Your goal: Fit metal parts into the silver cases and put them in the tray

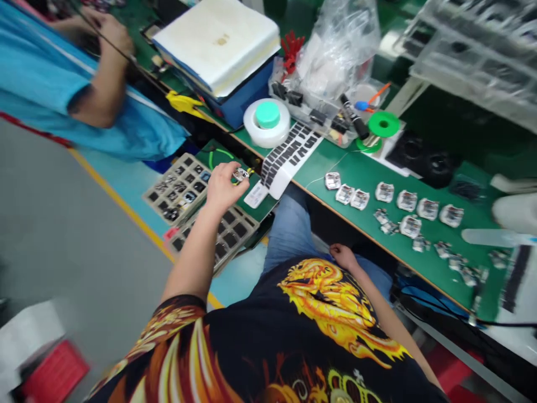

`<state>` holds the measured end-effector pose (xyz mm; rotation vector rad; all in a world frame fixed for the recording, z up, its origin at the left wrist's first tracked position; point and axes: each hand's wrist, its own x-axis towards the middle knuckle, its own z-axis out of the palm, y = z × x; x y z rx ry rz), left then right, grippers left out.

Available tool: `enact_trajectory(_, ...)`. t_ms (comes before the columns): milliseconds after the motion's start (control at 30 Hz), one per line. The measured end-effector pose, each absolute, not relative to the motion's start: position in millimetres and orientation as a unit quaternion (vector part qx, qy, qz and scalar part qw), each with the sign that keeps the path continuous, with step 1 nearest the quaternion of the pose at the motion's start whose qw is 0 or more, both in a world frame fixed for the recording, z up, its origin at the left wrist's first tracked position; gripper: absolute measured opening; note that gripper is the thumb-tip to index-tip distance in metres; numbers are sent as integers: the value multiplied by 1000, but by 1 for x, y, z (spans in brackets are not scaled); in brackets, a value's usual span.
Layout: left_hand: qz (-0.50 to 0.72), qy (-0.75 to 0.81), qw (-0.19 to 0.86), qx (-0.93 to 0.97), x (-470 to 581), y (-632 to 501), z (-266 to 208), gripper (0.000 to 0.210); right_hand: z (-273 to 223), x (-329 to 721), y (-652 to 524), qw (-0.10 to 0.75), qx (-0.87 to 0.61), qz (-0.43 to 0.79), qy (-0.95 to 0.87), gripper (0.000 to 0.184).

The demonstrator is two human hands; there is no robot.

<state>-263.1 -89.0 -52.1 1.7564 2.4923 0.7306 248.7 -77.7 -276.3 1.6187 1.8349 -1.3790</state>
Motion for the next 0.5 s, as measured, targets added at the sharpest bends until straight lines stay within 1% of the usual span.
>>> enact_trajectory(133,205,865,-18,458,-322,-137,-92,42,-296,253,-74,164,554,-486,656,32)
enact_trajectory(267,199,893,-18,403,-334,-185,-122,45,-306,255,-72,153,553,-481,663,22)
enact_trajectory(500,185,905,8,384,-317,-225,-156,45,-306,255,-72,151,555,-469,670,29)
